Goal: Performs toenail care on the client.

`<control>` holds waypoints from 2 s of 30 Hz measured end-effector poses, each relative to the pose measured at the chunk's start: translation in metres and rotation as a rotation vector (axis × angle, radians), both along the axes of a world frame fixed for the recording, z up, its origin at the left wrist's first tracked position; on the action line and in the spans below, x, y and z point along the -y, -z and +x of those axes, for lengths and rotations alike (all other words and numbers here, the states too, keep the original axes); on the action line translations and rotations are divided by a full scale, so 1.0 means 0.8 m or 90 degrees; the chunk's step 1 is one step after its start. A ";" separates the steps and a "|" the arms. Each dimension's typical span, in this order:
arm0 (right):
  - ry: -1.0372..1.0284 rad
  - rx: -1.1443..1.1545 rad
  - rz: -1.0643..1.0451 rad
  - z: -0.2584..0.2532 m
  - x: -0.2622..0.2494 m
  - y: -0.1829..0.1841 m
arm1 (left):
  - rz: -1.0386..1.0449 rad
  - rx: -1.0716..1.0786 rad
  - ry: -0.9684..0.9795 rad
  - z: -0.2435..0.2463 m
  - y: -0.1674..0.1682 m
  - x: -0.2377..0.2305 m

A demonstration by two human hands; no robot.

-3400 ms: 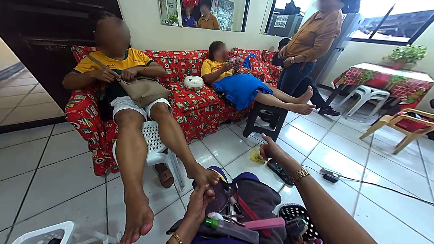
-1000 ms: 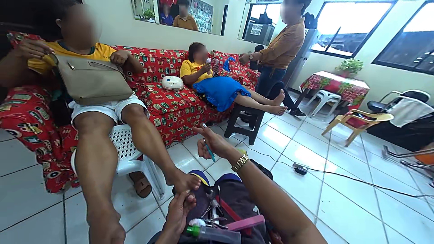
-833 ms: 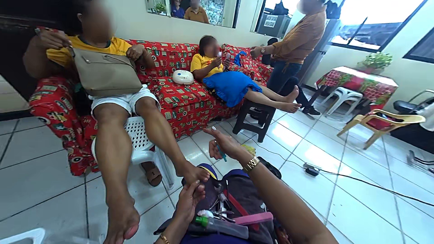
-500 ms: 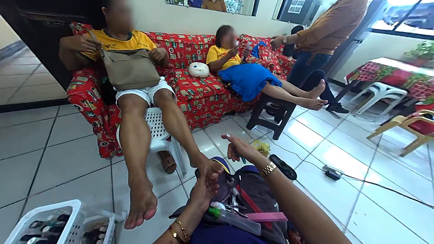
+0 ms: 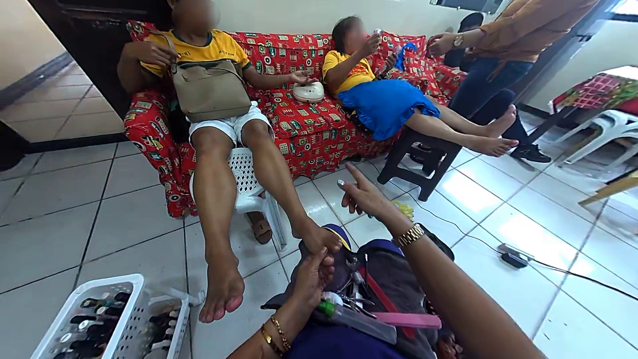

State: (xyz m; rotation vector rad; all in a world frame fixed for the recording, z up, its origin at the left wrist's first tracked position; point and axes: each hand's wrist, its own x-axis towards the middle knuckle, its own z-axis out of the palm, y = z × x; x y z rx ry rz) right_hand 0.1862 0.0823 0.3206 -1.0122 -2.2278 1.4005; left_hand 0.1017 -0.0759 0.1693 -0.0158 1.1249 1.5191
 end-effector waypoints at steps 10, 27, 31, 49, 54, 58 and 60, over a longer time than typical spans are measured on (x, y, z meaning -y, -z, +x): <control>-0.096 0.041 0.034 0.007 0.021 0.008 | 0.056 -0.016 0.010 -0.006 0.017 0.005; -0.079 0.116 0.090 0.080 0.045 0.061 | 0.066 -0.058 0.041 -0.008 0.010 0.009; -0.139 0.195 0.045 0.094 0.043 0.106 | 0.057 -0.053 0.035 -0.009 0.015 0.006; -0.334 0.559 0.117 0.072 0.116 0.159 | 0.070 -0.029 0.024 -0.010 0.016 0.003; -0.331 0.535 0.096 0.082 0.115 0.150 | 0.072 -0.028 0.023 -0.010 0.016 0.004; -0.336 0.411 0.081 0.095 0.102 0.143 | 0.080 -0.035 0.022 -0.010 0.017 0.003; -0.337 0.241 0.070 0.100 0.094 0.138 | 0.082 -0.042 0.028 -0.010 0.019 0.004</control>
